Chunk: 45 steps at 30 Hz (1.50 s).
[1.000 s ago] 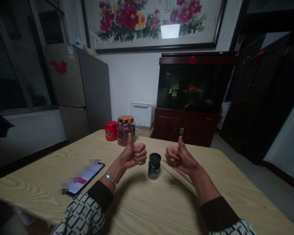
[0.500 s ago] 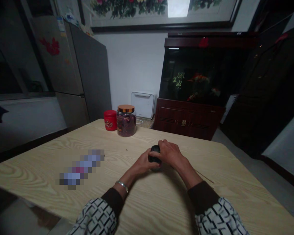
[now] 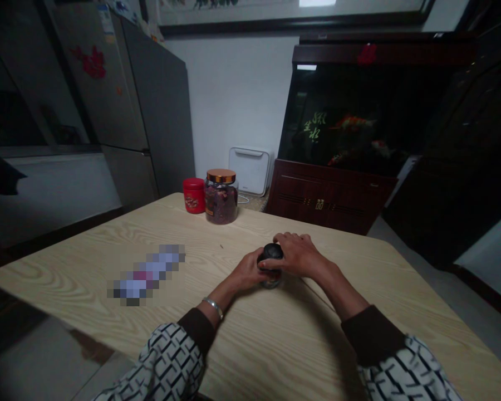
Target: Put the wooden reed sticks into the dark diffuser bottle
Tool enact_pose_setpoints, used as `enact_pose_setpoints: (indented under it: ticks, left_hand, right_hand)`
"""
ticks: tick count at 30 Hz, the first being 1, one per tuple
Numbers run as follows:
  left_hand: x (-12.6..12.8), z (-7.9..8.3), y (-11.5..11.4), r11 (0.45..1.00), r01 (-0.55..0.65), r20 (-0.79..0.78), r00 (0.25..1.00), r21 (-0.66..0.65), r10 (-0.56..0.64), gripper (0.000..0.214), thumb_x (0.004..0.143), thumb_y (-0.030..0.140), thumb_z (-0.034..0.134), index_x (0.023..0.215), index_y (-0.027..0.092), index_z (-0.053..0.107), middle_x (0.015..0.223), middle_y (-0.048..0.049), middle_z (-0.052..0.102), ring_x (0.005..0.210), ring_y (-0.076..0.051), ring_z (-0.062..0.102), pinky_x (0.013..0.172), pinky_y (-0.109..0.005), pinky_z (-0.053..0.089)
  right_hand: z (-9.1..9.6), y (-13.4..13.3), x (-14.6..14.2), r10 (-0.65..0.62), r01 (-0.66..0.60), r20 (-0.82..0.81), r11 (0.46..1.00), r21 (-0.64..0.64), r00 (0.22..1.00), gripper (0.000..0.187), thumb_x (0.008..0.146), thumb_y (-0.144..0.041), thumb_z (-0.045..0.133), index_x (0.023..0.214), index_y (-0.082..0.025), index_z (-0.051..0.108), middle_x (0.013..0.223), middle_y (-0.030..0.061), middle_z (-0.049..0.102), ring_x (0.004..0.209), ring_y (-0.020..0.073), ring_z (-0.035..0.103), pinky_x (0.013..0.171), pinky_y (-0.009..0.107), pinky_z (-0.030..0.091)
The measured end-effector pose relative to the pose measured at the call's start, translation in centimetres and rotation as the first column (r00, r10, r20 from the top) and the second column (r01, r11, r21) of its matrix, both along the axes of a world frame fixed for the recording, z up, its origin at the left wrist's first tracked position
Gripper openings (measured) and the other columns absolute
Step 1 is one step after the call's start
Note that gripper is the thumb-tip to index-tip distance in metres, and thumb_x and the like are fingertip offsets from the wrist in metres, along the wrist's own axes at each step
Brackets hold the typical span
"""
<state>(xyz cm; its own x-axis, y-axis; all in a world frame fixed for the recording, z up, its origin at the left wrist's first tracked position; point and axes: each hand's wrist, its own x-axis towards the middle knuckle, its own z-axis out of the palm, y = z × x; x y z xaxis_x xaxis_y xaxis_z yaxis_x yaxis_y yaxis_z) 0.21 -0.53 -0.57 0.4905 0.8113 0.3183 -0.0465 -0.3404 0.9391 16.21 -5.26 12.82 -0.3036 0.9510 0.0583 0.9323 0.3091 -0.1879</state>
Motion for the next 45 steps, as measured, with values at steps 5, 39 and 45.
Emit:
enact_pose_setpoints:
  ticks: [5,39,45]
  left_hand:
    - [-0.1,-0.2,0.1,1.000,-0.013,0.023,1.000,-0.008,0.013,0.054,0.059,0.027,0.085,0.106,0.012,0.064,0.098,-0.0097,0.066,0.089,-0.022,0.060,0.077,-0.032,0.046]
    - [-0.6,0.1,-0.2,1.000,0.002,-0.028,1.000,0.015,-0.002,0.063,0.061,0.032,0.086,0.117,0.015,0.063,0.104,-0.0093,0.067,0.097,-0.023,0.061,0.087,-0.037,0.049]
    - [-0.5,0.2,-0.3,0.999,-0.010,-0.050,0.999,0.032,0.011,0.067,0.061,0.037,0.087,0.120,0.017,0.062,0.106,-0.0094,0.068,0.098,-0.023,0.061,0.089,-0.038,0.049]
  right_hand:
    - [0.8,0.0,0.1,0.281,-0.292,-0.116,0.952,-0.093,0.953,0.069,0.077,-0.041,0.065,0.141,-0.020,0.049,0.139,0.0140,0.054,0.128,0.0324,0.048,0.105,0.048,0.035]
    - [1.7,0.9,1.4,0.166,-0.245,-0.625,0.969,-0.042,0.763,0.049,0.073,-0.031,0.075,0.116,-0.022,0.054,0.111,0.0068,0.064,0.099,0.0221,0.063,0.087,0.038,0.051]
    - [-2.6,-2.2,4.3,-0.060,0.069,-0.866,0.997,-0.030,0.496,0.054,0.075,-0.040,0.076,0.121,-0.025,0.052,0.106,0.0047,0.065,0.095,0.0203,0.063,0.086,0.037,0.049]
